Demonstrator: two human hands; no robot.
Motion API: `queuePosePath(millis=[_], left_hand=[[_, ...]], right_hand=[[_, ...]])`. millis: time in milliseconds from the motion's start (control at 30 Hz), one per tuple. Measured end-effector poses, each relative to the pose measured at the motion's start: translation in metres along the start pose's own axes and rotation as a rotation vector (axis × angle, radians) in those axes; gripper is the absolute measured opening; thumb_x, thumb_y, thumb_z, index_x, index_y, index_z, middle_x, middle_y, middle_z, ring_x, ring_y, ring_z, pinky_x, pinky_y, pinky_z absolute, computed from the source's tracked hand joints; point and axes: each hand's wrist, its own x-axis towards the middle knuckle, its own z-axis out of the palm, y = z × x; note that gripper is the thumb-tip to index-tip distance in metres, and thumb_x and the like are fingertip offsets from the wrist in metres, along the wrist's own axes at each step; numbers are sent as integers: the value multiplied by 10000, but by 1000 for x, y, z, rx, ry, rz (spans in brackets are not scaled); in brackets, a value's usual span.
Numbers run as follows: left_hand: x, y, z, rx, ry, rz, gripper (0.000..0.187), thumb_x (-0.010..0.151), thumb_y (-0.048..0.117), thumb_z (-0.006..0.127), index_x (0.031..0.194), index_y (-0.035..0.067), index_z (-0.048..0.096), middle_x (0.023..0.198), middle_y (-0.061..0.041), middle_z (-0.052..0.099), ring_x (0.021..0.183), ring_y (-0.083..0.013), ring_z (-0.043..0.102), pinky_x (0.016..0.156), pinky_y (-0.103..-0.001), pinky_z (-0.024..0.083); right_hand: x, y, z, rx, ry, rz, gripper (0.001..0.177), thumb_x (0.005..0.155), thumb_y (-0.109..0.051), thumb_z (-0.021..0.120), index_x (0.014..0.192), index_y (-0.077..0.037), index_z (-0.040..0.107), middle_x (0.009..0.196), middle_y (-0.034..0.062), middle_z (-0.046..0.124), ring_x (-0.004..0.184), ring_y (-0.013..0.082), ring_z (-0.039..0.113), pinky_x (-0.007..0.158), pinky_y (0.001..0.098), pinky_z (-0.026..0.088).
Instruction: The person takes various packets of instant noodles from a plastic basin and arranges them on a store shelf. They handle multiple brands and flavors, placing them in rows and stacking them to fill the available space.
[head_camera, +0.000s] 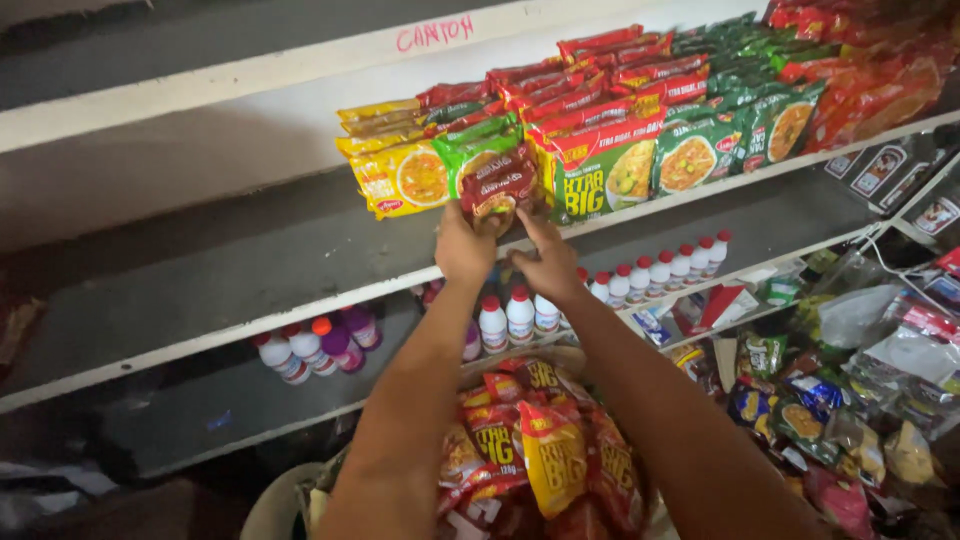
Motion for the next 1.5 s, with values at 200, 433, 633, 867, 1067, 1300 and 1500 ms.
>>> queuePosePath(millis=[200,433,633,867,1067,1300,1500], left_hand=[[-38,7,-42,-254,202,341,379,813,112,797,1137,49,612,1034,-179,707,980,-406,667,846,-484,516],[-112,14,-111,-291,116,288,373,843,71,808,1138,34,582,1011,-144,689,892,-278,676,786,-393,537],[-205,-20,-137,-477,-24,293,423,924,46,788,1268,15,543,1139,-99,713,1042,-155,675,926,-316,557],[-302,-49,-127,-705,-145,-83,441,953,68,727,1349,6,542,1178,-82,730,1061,-162,701,929,-317,573],[-344,-90,-55,-658,-84,-153,639,941,84,755,1458,-19,393,1229,-104,670,1099,-192,666,936,-313,559],[-355,-64,-20,-212,-244,-150,877,846,158,786,1583,125,311,1338,-216,577,1167,-387,607,957,-427,517],[-364,-66,-17,243,-273,105,592,908,365,700,1464,286,512,1557,-152,392,1429,-381,404,1153,-562,378]], right_hand=[[-18,-26,-19,335,44,36,762,922,-225,775,1596,-121,435,1575,134,546,1471,250,519,1203,385,401],[-41,-92,-75,461,-50,95,1081,815,-203,883,1637,-94,189,1666,169,342,1497,319,411,1135,429,366],[-102,-124,-94,752,-271,-139,1192,864,-204,905,1675,-75,40,1705,148,272,1557,273,343,1249,431,366],[-184,-164,-121,553,-468,202,900,853,-299,809,1588,-91,331,1418,111,612,1229,213,655,1066,373,533],[-248,-101,-108,221,-443,134,666,936,-321,760,1495,-91,481,1367,132,677,1250,221,637,1082,356,476],[-286,-10,-96,72,-202,-101,610,980,-116,652,1529,6,417,1537,275,509,1439,413,479,1190,457,370],[-302,-26,-99,35,-213,146,354,1131,-239,568,1479,-178,599,1455,99,632,1334,305,622,1169,390,474]])
